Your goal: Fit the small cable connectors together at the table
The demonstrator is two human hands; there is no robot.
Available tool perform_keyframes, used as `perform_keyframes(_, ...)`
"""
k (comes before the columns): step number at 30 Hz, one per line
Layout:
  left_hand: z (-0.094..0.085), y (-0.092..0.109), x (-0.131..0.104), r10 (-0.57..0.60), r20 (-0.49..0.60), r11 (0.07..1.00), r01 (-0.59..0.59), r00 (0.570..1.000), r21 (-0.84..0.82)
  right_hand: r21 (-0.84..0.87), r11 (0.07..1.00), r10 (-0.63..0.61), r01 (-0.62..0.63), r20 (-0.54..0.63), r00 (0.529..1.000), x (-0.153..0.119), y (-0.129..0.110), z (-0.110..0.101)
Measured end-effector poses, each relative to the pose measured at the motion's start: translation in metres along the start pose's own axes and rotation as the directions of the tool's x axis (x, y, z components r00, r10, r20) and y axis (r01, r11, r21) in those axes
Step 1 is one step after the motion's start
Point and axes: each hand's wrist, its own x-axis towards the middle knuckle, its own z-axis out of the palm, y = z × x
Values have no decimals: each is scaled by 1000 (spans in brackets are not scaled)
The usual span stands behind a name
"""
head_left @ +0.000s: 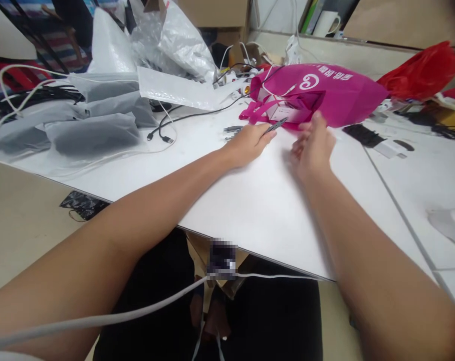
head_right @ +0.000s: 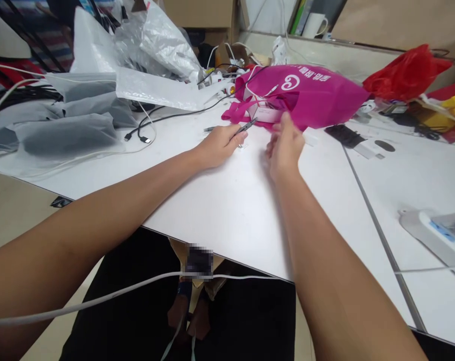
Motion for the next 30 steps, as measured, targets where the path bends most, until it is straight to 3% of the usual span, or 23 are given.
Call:
perform_keyframes(5, 1, -2, 2, 13, 6, 999, -12, 1000, -43, 42, 999, 28, -27, -7, 1000, -14, 30, 11)
perform_keyframes(11, -1, -2, 3, 33, 83, 999, -35, 996, 20, 110, 994, 34, -27, -67, 997, 4, 52, 9)
perform_keyframes(16, 1, 4, 0, 46, 134, 999, -48, 990, 9, 65, 996, 62, -54, -134, 989, 7, 56, 7)
perform_keyframes(21, 1, 8, -6, 0, 108, 998, 6, 994, -55, 32, 991, 130, -126, -226, 965, 7, 55, 6)
perform_keyframes(27, -3, 7, -4, -6, 78, 999, 9, 997, -50, 92, 993, 77, -69, -82, 994, 18, 65, -4)
perform_keyframes(30, -3, 8, -4, -4, 69, 999, 7, 998, -48, 100, 992, 83, -75, -84, 993, 19, 67, -7)
